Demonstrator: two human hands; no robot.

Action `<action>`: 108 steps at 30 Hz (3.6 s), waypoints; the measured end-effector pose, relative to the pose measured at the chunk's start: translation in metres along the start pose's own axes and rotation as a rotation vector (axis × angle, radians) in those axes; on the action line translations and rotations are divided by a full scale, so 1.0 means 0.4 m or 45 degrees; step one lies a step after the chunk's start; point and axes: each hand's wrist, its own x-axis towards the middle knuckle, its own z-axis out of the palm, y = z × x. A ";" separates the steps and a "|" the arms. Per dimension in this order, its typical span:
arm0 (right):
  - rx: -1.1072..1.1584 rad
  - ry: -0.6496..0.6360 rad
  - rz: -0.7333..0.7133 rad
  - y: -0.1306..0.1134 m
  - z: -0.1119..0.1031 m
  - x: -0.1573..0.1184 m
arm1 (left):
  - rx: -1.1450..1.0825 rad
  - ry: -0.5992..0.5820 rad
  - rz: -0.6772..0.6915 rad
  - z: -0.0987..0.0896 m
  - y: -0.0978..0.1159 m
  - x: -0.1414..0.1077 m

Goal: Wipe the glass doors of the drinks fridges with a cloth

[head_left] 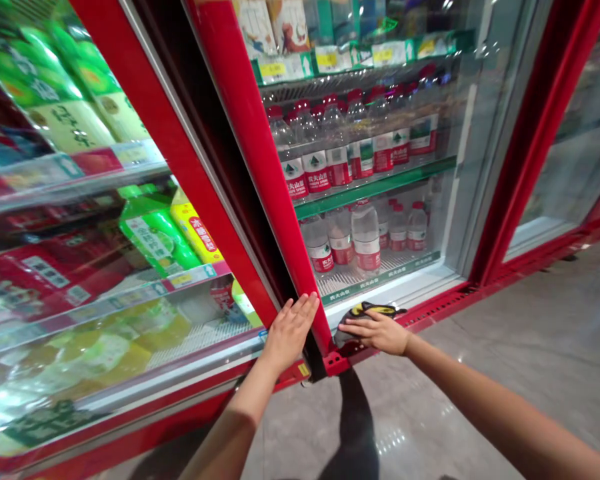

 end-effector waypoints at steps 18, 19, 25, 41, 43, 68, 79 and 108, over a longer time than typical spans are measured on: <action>-0.146 0.142 0.165 0.007 -0.042 0.022 | -0.043 0.195 0.048 0.085 0.082 0.023; -0.126 0.130 0.101 0.004 -0.037 0.029 | -0.047 0.232 0.052 0.087 0.085 0.036; -0.180 0.175 0.285 0.069 -0.090 0.052 | -0.082 0.390 0.001 0.099 0.108 0.108; -0.263 0.103 0.528 0.193 -0.141 -0.189 | 0.038 0.269 0.033 0.107 0.216 0.244; -0.205 0.154 0.322 0.206 -0.124 -0.196 | 0.104 0.205 0.017 0.102 0.239 0.263; -0.134 0.458 0.710 0.325 -0.135 -0.277 | 0.123 0.103 -0.446 0.166 0.422 0.437; -0.272 0.639 1.007 0.346 -0.176 -0.265 | -0.109 0.094 -0.287 0.158 0.436 0.532; -0.015 1.003 1.593 0.482 -0.175 -0.338 | -0.120 -0.002 -0.242 0.153 0.446 0.550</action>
